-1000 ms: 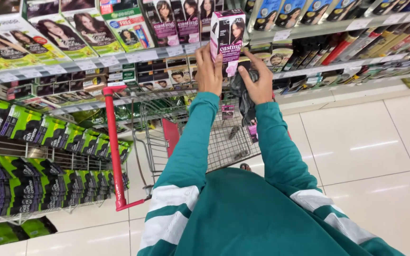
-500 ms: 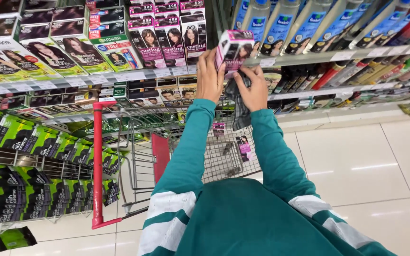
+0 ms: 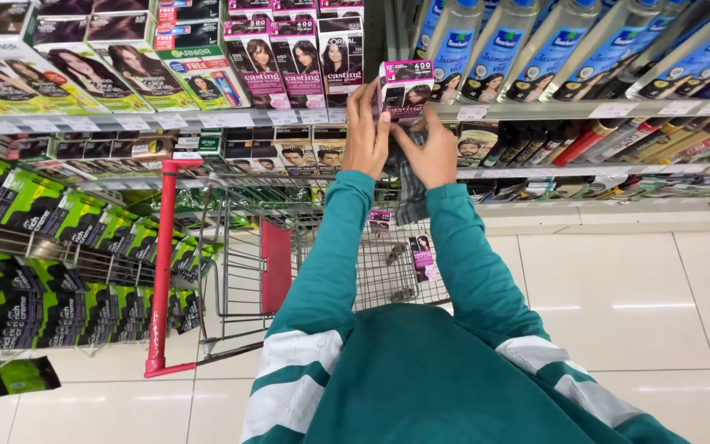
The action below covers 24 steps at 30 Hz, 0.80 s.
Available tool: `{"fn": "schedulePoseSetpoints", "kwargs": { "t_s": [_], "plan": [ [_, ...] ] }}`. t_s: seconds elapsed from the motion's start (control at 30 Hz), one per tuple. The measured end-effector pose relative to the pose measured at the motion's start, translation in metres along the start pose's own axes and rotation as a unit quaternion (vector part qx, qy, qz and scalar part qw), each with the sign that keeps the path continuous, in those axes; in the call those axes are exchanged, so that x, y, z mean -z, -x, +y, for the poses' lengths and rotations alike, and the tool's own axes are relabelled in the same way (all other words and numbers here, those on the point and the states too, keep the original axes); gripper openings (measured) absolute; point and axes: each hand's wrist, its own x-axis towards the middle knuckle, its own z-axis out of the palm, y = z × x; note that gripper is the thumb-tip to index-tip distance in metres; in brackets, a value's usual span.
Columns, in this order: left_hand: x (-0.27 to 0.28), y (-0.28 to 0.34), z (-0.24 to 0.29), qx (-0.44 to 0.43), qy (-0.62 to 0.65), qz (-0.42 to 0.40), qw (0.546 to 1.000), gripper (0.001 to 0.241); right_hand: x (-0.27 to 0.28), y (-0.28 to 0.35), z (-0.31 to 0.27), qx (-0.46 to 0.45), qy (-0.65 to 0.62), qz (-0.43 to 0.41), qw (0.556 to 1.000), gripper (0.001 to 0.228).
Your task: The recorder is selecting and picking hair color boxes from the shelf and placing them into a shopping cart.
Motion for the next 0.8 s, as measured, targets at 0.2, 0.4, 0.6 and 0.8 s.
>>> {"fn": "schedulePoseSetpoints", "kwargs": {
  "t_s": [0.2, 0.4, 0.6, 0.8],
  "plan": [
    [0.016, 0.004, 0.000, 0.007, 0.049, -0.031, 0.998, 0.048, 0.006, -0.009, 0.008, 0.012, -0.060, -0.058, 0.996, 0.064],
    [0.020, 0.009, -0.005, 0.005, -0.008, -0.014, 1.000, 0.046, 0.002, -0.006, 0.002, 0.033, -0.090, -0.048, 0.994, 0.044],
    [0.027, 0.033, -0.036, 0.033, -0.194, 0.088, 0.977, 0.070, -0.015, -0.022, -0.003, -0.041, 0.099, -0.003, 0.994, 0.047],
    [0.040, 0.037, -0.065, 0.095, -0.341, 0.051, 0.934, 0.108, -0.035, -0.055, -0.026, -0.038, 0.189, -0.020, 0.981, 0.059]
  ]
}}
